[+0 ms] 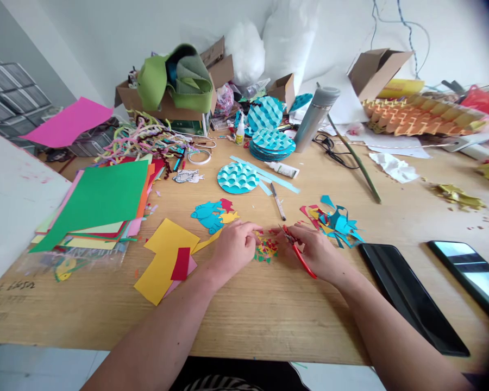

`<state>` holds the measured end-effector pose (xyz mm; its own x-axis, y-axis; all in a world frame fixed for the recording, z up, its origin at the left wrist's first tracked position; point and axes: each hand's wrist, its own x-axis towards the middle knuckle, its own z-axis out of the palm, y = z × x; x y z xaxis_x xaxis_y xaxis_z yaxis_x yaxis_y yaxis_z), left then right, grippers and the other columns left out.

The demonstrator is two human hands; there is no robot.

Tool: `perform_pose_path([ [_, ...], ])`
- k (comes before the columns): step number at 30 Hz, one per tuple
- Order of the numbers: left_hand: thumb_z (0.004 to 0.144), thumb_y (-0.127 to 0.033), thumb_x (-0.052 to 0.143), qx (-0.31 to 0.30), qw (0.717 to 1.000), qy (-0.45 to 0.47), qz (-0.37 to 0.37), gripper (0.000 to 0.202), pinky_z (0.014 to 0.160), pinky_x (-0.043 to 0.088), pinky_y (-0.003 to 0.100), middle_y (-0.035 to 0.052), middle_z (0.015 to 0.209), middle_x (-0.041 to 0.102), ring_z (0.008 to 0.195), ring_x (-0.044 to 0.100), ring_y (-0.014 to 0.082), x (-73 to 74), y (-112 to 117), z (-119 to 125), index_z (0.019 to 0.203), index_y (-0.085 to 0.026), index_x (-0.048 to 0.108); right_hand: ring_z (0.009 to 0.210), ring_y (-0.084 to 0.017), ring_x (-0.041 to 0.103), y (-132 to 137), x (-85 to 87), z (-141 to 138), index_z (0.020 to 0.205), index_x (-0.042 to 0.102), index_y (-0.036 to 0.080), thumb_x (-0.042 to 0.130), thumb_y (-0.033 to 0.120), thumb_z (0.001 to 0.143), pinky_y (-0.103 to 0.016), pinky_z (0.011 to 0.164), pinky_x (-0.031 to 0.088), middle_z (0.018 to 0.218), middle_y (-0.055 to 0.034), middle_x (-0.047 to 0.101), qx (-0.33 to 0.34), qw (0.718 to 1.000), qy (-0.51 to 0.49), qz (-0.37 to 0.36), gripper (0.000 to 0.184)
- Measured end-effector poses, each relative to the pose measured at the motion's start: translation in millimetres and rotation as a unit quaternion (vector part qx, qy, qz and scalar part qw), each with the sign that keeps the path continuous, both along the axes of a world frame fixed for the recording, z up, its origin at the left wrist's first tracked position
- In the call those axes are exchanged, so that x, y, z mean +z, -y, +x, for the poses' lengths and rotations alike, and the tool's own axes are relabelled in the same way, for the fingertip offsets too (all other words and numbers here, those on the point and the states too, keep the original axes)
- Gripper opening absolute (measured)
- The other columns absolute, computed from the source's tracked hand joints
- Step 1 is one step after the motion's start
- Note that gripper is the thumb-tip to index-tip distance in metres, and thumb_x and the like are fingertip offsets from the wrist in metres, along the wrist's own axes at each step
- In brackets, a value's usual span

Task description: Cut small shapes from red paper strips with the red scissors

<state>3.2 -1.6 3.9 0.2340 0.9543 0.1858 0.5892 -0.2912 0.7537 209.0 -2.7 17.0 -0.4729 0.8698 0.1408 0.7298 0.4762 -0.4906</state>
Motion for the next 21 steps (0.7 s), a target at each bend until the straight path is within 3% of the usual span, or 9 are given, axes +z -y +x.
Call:
perform_pose_path([
  [6,0.073,0.001,0.043,0.021,0.999,0.030,0.013,0.040,0.075,0.051,0.027,0.0027,0.081,0.071,0.078,0.065,0.0152,-1.9,-1.3,-1.0,0.095,-0.018,0.070,0.063,-0.017,0.051,-0.5,-0.5,1.1,0.072,0.050,0.019,0.049,0.008,0.076,-0.025,0.058,0.037,0.067,-0.0021,0.051,0.020,1.000,0.011,-0.004,0.011],
  [9,0.074,0.001,0.043,0.033,0.998,0.037,0.027,0.039,0.076,0.050,0.029,0.0024,0.074,0.070,0.076,0.065,0.0157,-1.8,-1.0,-1.3,0.096,-0.017,0.069,0.058,-0.016,0.048,-0.5,0.3,1.3,0.066,0.048,0.019,0.047,0.009,0.077,-0.025,0.055,0.034,0.064,-0.0018,0.049,-0.013,1.000,0.019,0.019,0.016],
  [14,0.075,0.000,0.042,0.047,0.997,0.051,0.031,0.037,0.074,0.050,0.027,0.0021,0.073,0.070,0.073,0.066,0.0149,-2.5,-1.8,-2.3,0.094,-0.017,0.069,0.056,-0.015,0.049,0.5,3.1,-1.0,0.066,0.053,0.019,0.048,0.015,0.082,-0.025,0.053,0.035,0.064,-0.0031,0.054,-0.001,1.000,-0.006,-0.014,0.017],
  [18,0.075,0.000,0.043,0.046,0.997,0.048,0.034,0.038,0.072,0.050,0.027,0.0030,0.074,0.070,0.075,0.066,0.0156,-2.9,-2.1,-2.0,0.095,-0.017,0.069,0.062,-0.017,0.052,0.8,0.4,-2.3,0.078,0.059,0.016,0.049,0.010,0.080,-0.025,0.057,0.039,0.071,-0.0055,0.057,0.004,1.000,-0.015,0.009,0.011],
  [21,0.074,0.001,0.042,0.047,0.997,0.047,0.027,0.040,0.072,0.050,0.027,0.0025,0.073,0.070,0.075,0.065,0.0156,-2.9,-1.9,-1.6,0.096,-0.017,0.069,0.072,-0.019,0.058,1.4,-1.4,-2.4,0.088,0.062,0.016,0.050,0.005,0.077,-0.026,0.062,0.043,0.077,-0.0076,0.062,0.031,0.999,-0.014,-0.007,0.020],
])
